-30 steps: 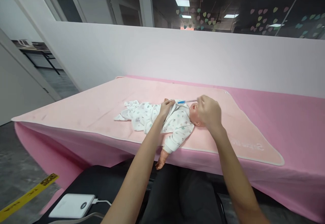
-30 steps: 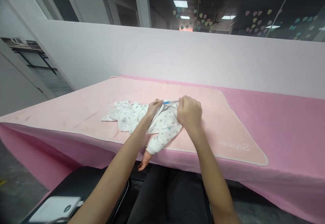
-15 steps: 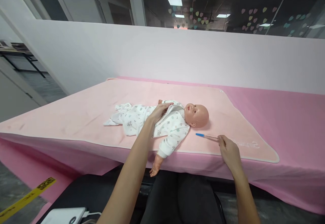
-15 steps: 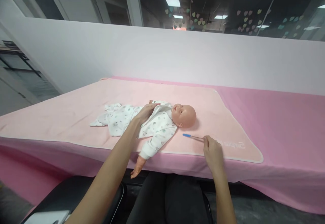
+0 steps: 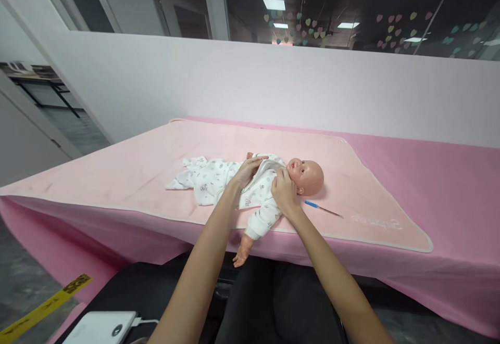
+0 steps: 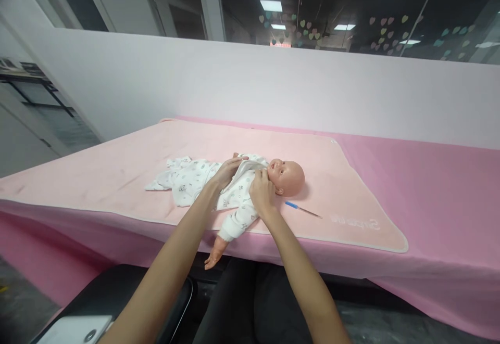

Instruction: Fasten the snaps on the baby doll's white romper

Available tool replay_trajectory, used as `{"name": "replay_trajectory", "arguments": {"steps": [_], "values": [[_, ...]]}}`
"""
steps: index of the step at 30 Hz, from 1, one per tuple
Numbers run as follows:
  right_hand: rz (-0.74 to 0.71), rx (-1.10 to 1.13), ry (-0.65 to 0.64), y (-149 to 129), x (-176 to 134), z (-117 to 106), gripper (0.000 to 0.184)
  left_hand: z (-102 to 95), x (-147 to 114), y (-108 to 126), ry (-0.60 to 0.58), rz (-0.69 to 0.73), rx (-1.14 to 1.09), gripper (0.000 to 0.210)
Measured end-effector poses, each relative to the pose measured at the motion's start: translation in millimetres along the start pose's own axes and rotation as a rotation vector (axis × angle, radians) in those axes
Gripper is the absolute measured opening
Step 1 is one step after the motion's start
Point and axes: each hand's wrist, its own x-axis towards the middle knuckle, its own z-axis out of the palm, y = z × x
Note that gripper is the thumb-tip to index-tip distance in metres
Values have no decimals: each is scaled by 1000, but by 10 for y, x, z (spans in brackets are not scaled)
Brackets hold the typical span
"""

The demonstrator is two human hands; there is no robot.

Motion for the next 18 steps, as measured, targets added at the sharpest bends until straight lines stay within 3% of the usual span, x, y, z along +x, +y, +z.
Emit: {"name": "replay_trajectory", "arguments": {"steps": [4, 8, 12, 18], "values": [[38, -13, 37, 0, 102, 200, 37, -4, -16, 0, -54, -1, -10, 31], [-73, 250, 209, 106, 14, 332, 35, 8, -28, -4, -63, 22, 95, 31], [-138, 454, 320, 133, -19, 376, 34, 17, -50, 1, -94, 20, 158, 31], [-82, 568, 373, 116, 0, 368, 34, 113, -163, 132, -236, 90, 292, 21]]}}
